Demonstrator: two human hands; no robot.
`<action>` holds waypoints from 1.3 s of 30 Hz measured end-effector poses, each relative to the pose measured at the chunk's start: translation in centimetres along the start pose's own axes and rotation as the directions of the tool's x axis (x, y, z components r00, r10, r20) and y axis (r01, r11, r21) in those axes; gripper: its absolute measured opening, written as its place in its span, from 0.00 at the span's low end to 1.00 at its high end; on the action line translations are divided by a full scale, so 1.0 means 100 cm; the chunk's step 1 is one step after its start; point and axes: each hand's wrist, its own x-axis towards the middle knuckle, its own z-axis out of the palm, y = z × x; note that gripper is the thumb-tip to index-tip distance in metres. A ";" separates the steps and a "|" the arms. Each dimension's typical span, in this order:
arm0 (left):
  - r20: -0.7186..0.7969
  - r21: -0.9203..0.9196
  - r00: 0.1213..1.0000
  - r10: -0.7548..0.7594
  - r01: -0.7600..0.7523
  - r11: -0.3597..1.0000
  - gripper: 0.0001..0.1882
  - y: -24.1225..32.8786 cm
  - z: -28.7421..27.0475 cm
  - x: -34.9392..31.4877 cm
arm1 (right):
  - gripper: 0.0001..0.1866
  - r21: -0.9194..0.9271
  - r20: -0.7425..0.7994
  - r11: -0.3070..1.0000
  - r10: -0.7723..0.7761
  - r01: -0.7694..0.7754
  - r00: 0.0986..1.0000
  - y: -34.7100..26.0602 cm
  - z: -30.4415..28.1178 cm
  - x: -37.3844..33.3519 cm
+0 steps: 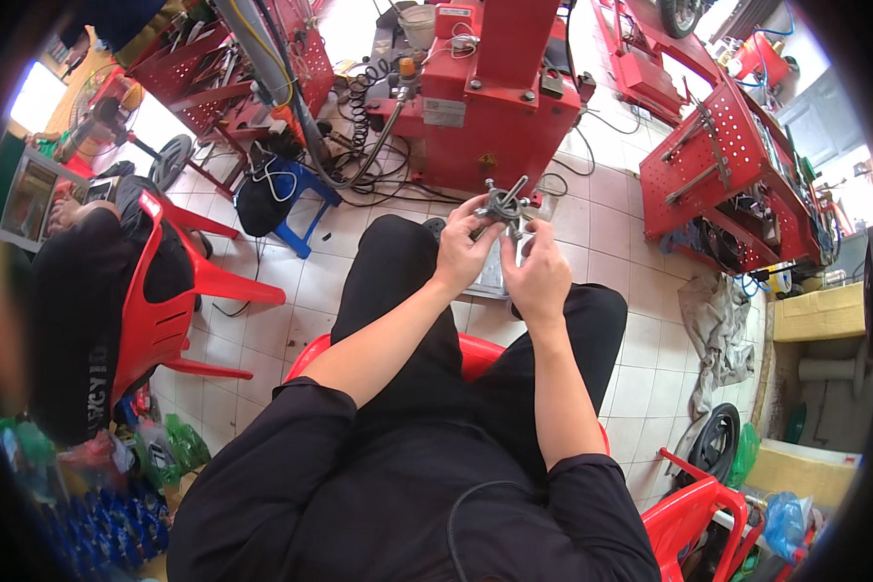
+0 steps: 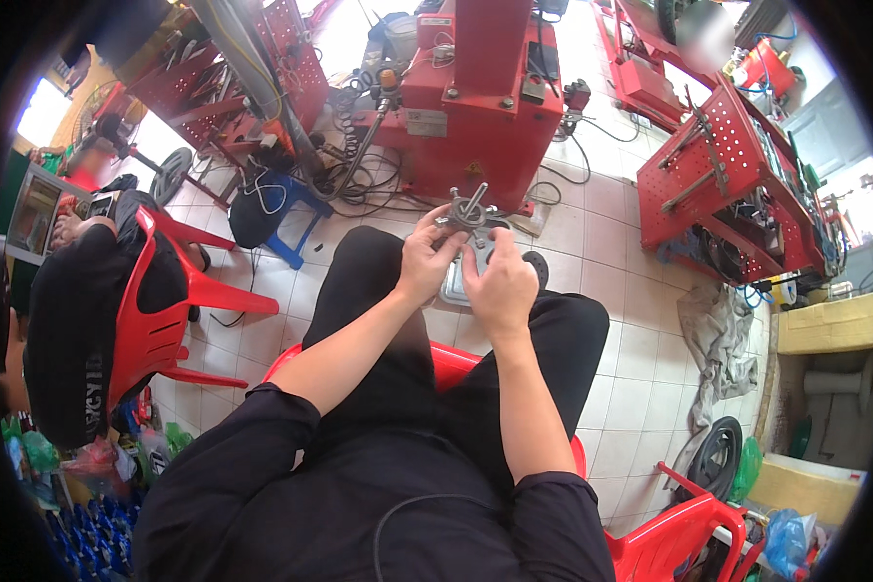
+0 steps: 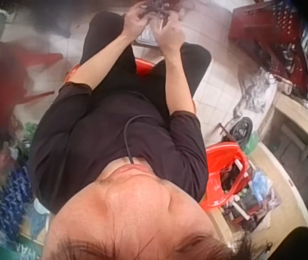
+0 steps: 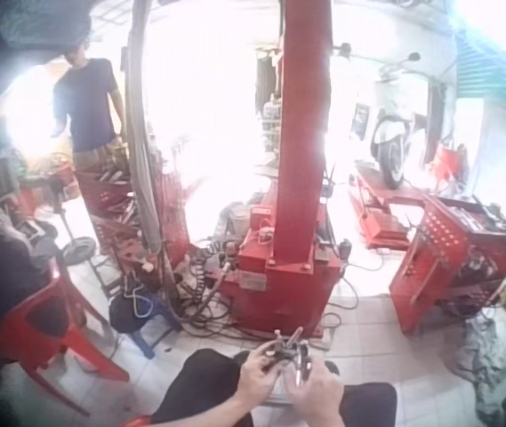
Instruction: The person sits on a red chair and assembles a small mechanical part, likely a carburetor, using their hands. They manipulate various small components, including a spring and a metal rod, and place them into a metal tray on the floor.
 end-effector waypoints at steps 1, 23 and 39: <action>0.006 0.020 1.000 0.014 -0.014 1.000 0.10 0.002 0.001 0.000 | 0.13 0.004 -0.016 0.999 -0.032 0.032 0.999 0.006 0.004 -0.001; 0.015 0.030 0.999 0.046 -0.047 0.998 0.10 0.005 0.003 -0.001 | 0.11 -0.008 -0.022 0.999 -0.041 0.040 0.999 0.017 0.008 -0.003; -0.010 -0.009 0.992 0.127 -0.127 0.992 0.11 0.062 -0.023 0.004 | 0.08 0.079 -0.020 0.987 -0.141 0.143 0.990 -0.038 -0.040 0.017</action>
